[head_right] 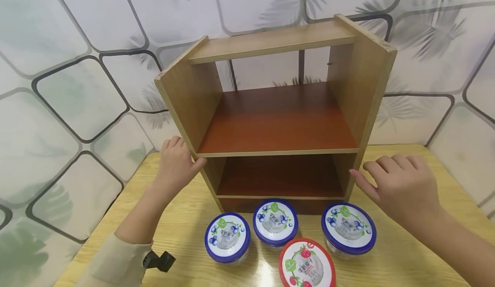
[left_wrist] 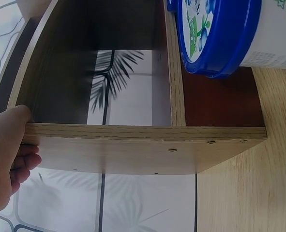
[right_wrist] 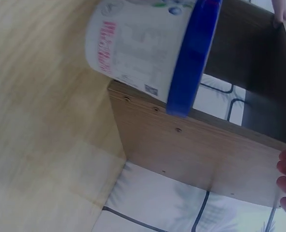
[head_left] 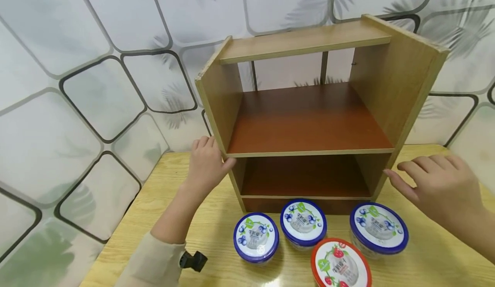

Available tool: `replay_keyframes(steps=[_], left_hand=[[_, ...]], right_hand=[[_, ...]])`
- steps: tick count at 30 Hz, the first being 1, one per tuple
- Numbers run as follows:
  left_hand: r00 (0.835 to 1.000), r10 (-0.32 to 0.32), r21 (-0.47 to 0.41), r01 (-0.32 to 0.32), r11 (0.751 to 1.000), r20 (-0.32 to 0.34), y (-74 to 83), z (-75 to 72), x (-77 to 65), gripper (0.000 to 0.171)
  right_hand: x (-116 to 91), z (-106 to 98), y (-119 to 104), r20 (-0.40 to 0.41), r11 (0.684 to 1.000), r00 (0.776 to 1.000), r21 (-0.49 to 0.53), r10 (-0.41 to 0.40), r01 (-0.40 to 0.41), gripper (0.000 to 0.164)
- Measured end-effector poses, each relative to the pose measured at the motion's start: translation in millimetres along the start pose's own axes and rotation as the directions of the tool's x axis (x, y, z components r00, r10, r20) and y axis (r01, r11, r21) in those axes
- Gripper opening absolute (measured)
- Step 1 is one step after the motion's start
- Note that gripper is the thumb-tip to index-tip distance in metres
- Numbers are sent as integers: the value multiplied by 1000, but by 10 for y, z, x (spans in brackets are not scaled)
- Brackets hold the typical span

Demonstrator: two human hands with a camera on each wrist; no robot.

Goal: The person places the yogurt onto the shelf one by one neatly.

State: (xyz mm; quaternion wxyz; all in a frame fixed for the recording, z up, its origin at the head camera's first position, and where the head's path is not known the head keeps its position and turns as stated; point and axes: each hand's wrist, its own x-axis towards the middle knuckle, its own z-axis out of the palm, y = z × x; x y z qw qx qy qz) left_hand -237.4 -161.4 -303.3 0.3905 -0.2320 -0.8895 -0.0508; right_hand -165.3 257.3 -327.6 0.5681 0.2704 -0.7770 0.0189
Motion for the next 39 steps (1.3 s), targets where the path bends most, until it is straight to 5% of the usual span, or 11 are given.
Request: replay_keyframes(steps=[5,11,21,30,39], left_hand=[[1000,2,-9,-2,1000,-8,-5,-8,-13,25],[1000,12,-13,-13,1000,-27,-9,15,2,24],[1000,1,-35,-2,999,-26,-7,30,-9,21],[1000,-4,-31,4,1000,-15,2,21,-15,23],[1000,-11,-42,11,999,-6,10,16,-18,23]], right_hand=[[-68,-74,-76,37,999,999,18,-37,37,60],[-146,-86,-144,-29,997,999,60,-46,48,57],[-266,-241,-314,42,975,986,157,-164,156,56],[-380,-307,-437,67,966,982,200,-177,161,54],[-606,-313,-544,217,967,960,219,-177,129,55]])
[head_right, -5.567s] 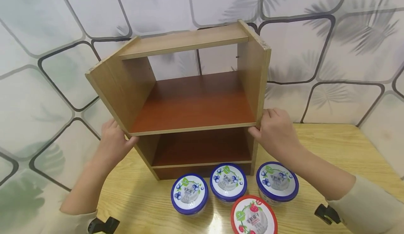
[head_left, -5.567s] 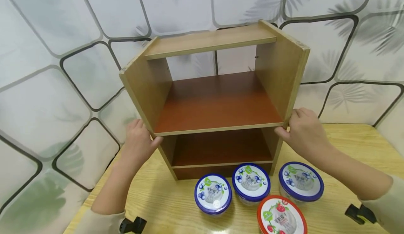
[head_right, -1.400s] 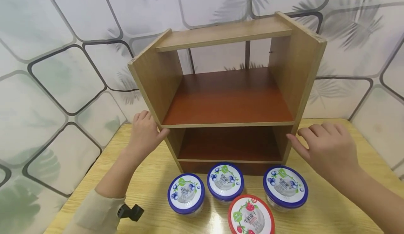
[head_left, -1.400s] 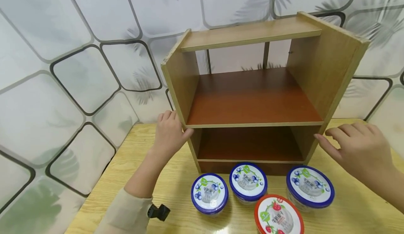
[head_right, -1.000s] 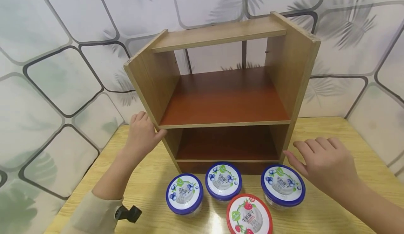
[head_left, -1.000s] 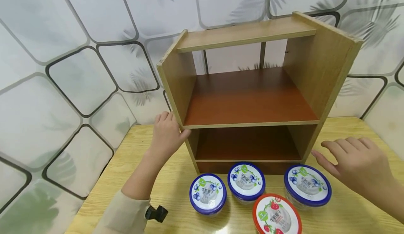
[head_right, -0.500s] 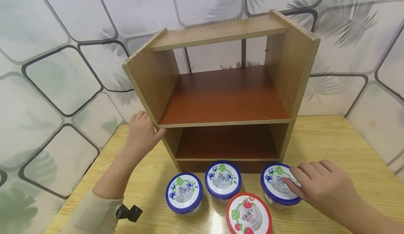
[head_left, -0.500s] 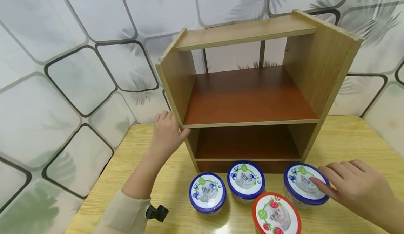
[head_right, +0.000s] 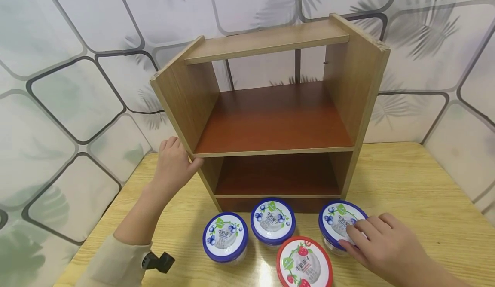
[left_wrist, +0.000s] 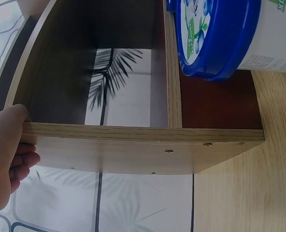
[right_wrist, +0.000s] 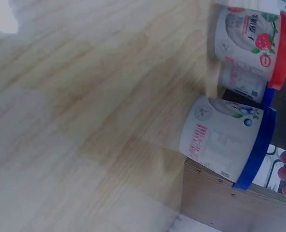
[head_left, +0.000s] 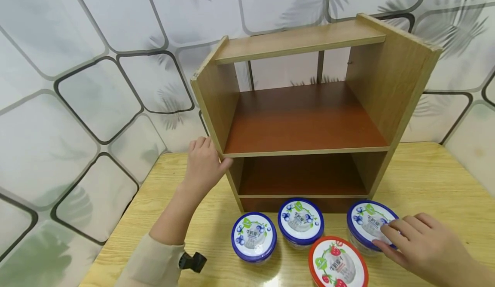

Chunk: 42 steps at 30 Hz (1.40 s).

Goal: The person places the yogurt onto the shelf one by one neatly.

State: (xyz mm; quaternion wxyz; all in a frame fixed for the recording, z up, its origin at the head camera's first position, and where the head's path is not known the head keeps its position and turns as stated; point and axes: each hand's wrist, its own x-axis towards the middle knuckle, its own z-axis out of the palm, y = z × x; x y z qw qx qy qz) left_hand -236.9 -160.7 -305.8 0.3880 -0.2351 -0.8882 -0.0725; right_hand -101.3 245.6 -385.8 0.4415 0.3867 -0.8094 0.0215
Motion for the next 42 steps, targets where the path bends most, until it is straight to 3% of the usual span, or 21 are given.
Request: replay_keyframes(steps=[5,13,25,31,36,42], left_hand=[[1000,-3,-3,3,1000,2,5,-5,0,24],[1000,-5,-1,5,1000,6,-4,8,-7,25],[1000,-15,-9,15,1000,19,2,8,-7,26],[1000,-9,-7,10,1000,15,7,12,3,26],[1000,-15,-12,15,1000,17,9,7,6,27],[1000,-16,-24,17,1000,14,12,8,2,26]], right_hand=[[-55,16,-55,57,1000,998,28,2,-3,54],[-28,82,-130,-45,998,998,46,-43,45,52],[-157,175,-202,11,1000,1000,23,7,-8,53],[-187,190,-212,-3,999,1000,25,-26,26,52],[-222,145,-195,45,999,998,14,-43,42,50],[-276,149,-172,6,999,999,9,-46,46,45]])
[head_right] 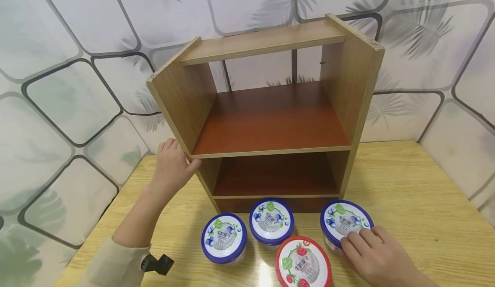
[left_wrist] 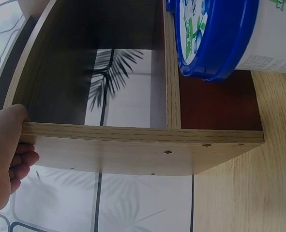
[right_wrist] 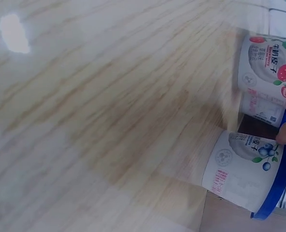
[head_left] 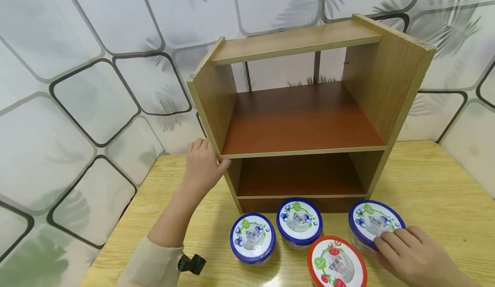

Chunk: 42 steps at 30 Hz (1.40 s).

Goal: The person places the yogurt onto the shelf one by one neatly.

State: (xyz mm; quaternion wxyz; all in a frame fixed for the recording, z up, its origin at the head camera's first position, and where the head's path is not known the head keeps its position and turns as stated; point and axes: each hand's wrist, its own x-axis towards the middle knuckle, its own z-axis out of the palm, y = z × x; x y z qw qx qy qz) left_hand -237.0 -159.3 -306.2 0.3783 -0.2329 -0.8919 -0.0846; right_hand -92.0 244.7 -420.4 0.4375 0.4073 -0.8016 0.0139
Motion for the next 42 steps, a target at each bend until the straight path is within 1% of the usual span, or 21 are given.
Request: replay_keyframes(steps=[3,9,14,16,20,26,31,37,38,42], left_hand=[[1000,5,-1,-5,1000,-10,-4,6,-5,26],[1000,12,-3,-12,1000,-16,-12,19,-3,27],[1000,0,0,0,1000,0,-13,16,-5,26],[1000,-3,2,3,1000,6,-12,12,-7,26],[1000,-1,6,1,1000,5,-11,8,-10,26],[1000,5,10,-5,1000,2,-11,5,-8,26],[1000,-1,17,1,1000,13,-5,-5,-5,26],[1000,4,22,-4,1000,6,-2,-3,-8,26],[1000,5,21,-5,1000,2,-4,0,-8,26],[1000,11,15,-11,1000,-9,-12,9,-8,26]], right_hand=[[-39,-6,-2,21,1000,1000,3,2,-2,50],[-73,-27,29,56,999,997,-8,-48,49,60],[-50,-31,51,17,996,996,9,-85,85,62],[-30,-21,55,-31,994,994,16,-103,104,61],[2,-29,57,-73,992,989,15,-125,127,58],[4,-42,61,-89,991,987,18,-130,132,58],[-59,-18,83,-108,989,984,27,-139,143,57],[-144,-37,106,-70,991,990,48,-120,124,64],[-142,-41,109,-73,991,990,46,-121,125,64],[-72,-60,128,-129,988,981,42,-145,151,61]])
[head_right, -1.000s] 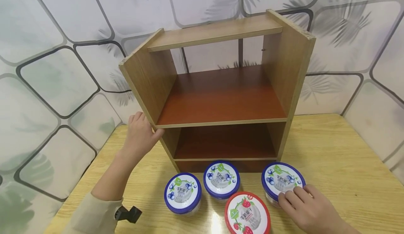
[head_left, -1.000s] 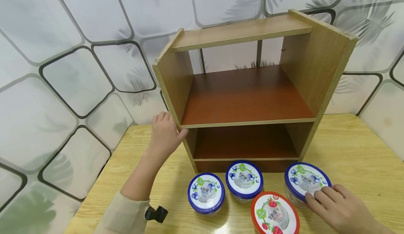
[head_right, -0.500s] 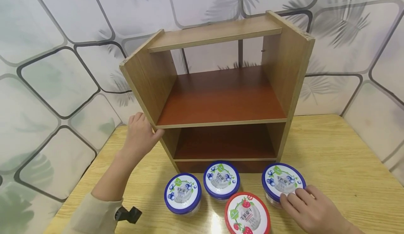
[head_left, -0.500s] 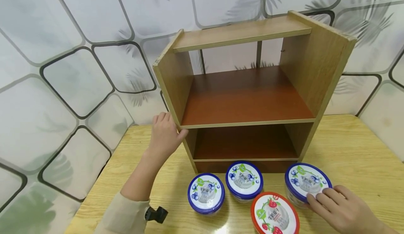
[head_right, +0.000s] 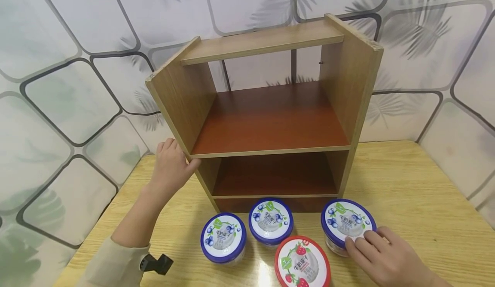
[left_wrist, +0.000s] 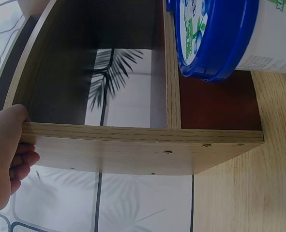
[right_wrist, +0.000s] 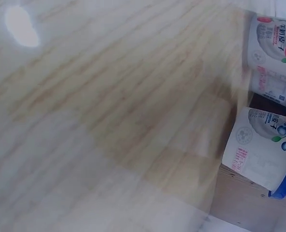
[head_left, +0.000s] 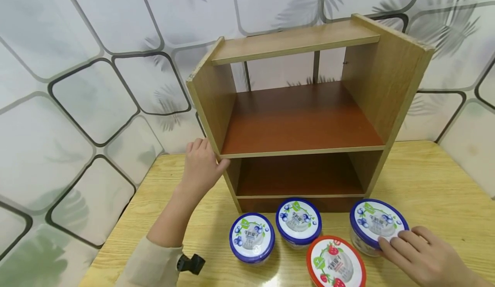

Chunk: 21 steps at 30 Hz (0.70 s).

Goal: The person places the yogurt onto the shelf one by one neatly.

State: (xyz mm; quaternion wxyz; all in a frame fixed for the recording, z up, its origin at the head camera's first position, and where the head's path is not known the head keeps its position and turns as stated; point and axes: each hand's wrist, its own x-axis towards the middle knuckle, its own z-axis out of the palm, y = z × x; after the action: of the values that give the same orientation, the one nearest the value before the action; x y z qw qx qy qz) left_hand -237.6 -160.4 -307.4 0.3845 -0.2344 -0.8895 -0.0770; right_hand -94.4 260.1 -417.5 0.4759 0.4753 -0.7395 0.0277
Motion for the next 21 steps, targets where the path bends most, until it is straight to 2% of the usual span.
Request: replay_keyframes(steps=[8,14,21], left_hand=[[1000,2,0,-2,1000,-9,2,1,2,26],[1000,1,0,-1,1000,-14,-2,-5,1,26],[1000,-1,7,1,1000,-5,4,-5,1,26]], right_hand=[[302,-124,50,-40,999,998,-10,-44,44,43],[410,-128,109,-120,996,989,-21,-85,83,29],[474,-156,134,-109,994,988,-5,-108,108,29]])
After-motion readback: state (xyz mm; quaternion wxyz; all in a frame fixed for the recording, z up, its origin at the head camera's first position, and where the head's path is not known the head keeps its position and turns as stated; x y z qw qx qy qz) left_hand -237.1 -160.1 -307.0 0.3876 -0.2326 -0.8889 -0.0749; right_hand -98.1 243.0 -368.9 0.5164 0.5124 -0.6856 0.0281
